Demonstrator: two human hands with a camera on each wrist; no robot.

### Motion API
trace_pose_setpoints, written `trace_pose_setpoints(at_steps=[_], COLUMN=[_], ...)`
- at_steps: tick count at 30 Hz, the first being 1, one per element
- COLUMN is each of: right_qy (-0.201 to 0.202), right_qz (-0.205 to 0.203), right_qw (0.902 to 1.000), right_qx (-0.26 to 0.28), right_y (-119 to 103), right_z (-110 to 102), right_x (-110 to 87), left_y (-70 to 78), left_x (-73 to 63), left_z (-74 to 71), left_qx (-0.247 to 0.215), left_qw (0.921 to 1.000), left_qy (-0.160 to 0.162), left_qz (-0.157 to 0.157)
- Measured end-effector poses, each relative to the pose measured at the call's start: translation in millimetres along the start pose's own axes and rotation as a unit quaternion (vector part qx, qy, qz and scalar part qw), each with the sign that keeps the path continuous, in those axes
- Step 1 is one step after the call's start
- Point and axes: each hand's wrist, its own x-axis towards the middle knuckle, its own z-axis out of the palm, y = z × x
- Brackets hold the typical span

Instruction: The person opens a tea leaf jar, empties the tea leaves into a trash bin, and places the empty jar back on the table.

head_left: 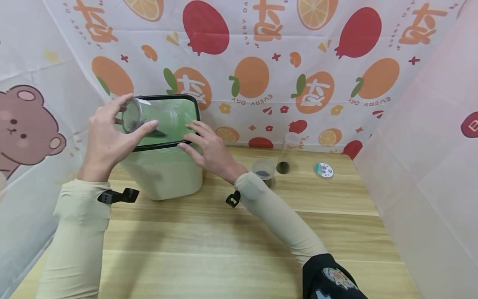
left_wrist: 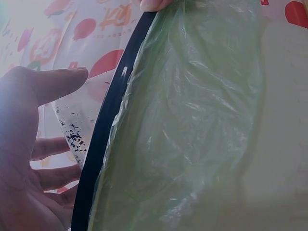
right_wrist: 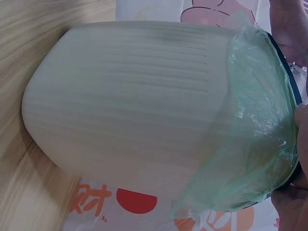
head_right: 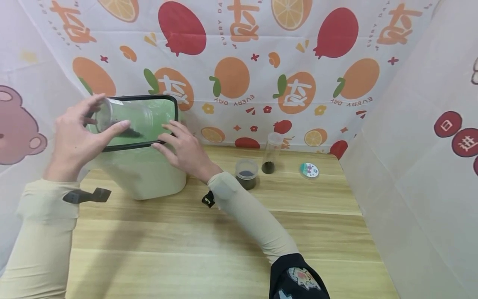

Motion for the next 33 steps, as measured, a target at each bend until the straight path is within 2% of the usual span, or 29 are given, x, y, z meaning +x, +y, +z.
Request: trace_pose_setpoints(at_steps=[17,33], right_qy=[0.001,0.015], right_qz=[-0.006,-0.01], right_qw=[1.0,0.9998], right_qx=[-0.006,0.005], right_y=[-0.9,2.0], right_z=[1.8,1.4], right_x=[-0.6,-0.9], left_y=[-2.1,0.0], left_x=[-1.1,2.6], left_z=[0.4,4.4], left_qx=[0.014,0.025], left_qw=[0.9998,0.9995], left_qy=[-0.008,-0.017], left_qz=[-0.013,-0.001])
